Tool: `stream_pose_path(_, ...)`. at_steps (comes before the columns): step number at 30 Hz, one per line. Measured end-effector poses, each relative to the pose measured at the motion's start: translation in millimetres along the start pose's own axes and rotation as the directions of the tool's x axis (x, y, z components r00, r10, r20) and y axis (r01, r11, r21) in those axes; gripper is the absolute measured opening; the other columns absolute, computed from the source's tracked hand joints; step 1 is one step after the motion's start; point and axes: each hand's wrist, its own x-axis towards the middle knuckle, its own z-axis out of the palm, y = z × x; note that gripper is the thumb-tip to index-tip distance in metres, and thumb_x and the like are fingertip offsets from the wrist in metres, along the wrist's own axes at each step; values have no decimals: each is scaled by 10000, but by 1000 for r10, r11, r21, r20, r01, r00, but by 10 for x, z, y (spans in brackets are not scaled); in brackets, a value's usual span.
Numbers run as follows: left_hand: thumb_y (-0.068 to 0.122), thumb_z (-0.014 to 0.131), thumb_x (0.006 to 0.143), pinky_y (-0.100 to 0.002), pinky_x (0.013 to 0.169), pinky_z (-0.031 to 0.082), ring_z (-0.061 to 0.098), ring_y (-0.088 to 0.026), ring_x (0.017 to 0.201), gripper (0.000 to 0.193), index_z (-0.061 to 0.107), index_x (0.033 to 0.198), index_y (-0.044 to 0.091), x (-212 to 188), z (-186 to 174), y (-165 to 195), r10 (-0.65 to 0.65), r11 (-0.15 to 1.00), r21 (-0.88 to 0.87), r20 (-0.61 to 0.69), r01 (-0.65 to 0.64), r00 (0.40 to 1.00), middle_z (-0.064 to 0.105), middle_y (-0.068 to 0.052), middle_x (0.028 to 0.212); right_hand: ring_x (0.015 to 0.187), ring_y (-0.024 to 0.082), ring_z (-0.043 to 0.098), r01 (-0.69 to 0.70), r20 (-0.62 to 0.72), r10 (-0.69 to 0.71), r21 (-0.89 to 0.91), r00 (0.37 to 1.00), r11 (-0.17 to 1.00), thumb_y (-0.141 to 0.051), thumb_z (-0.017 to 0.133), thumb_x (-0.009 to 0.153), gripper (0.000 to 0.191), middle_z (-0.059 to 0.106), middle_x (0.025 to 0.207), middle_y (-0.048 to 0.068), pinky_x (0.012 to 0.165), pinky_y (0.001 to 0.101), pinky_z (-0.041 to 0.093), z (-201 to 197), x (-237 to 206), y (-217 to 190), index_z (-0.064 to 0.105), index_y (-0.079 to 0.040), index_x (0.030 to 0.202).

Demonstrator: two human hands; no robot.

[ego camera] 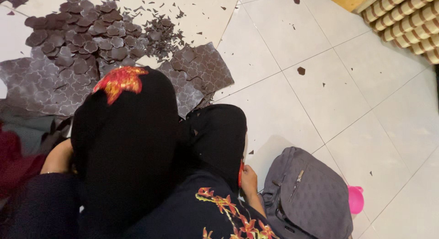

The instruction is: The person sits on the floor and uses red-handled scissors to cut flower-shaped pieces from a brown patterned sheet. The cut shapes are placed in a growing pile on the floor while the remaining sheet is repositioned for continued cutting.

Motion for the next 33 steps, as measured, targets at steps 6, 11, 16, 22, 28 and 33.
stream_pose_path(6, 207, 568, 1026, -341, 755, 497, 651, -209, 853, 275, 748, 1098, 12, 34, 171, 476, 77, 987, 132, 100, -90, 992, 726, -134, 967, 713, 211, 708, 74, -26, -74, 3, 997, 997, -344, 683, 865, 319, 749, 781, 154, 684, 356, 535, -39, -49, -141, 718, -31, 914)
stream_pose_path(11, 237, 553, 1035, -360, 785, 503, 659, -229, 881, 309, 748, 1103, 8, 70, 349, 702, 124, 962, 218, 190, -165, 974, 731, -144, 980, 732, 233, 704, 1, -23, -3, -71, 1000, 998, -357, 680, 879, 347, 739, 800, 179, 701, 368, 530, -68, -59, -185, 715, -12, 903)
stream_pose_path(16, 268, 538, 1044, -379, 815, 508, 668, -250, 909, 343, 748, 1108, 4, 147, 469, 824, 133, 932, 297, 258, -209, 957, 737, -155, 993, 747, 224, 695, 34, -52, -34, -8, 998, 999, -363, 692, 847, 363, 757, 800, 181, 711, 378, 541, -81, -104, -211, 727, -3, 885)
stream_pose_path(22, 304, 520, 1055, -401, 852, 515, 678, -274, 942, 385, 748, 1113, 0, 277, 91, 971, 176, 885, 376, 277, -275, 945, 743, -167, 1010, 763, 246, 699, -59, -46, 58, -21, 997, 998, -372, 668, 864, 374, 757, 815, 183, 717, 400, 537, -119, -154, -344, 727, -3, 891)
stream_pose_path(28, 341, 502, 1066, -424, 888, 522, 688, -298, 976, 428, 749, 1119, -5, 182, -842, 1374, 329, 840, 393, 178, -373, 927, 749, -179, 1026, 797, 302, 714, -32, -108, 21, -102, 994, 994, -409, 618, 939, 390, 752, 873, 190, 744, 415, 528, -106, -228, -511, 726, -39, 991)
stream_pose_path(33, 297, 477, 1037, -412, 880, 489, 645, -315, 1020, 383, 757, 1192, 86, -275, -1639, 1694, 720, 686, 282, -129, -671, 682, 734, -153, 1089, 806, 300, 702, 144, -148, -152, -64, 977, 988, -346, 649, 882, 344, 759, 892, 181, 718, 423, 539, -102, -176, -500, 729, -68, 1067)
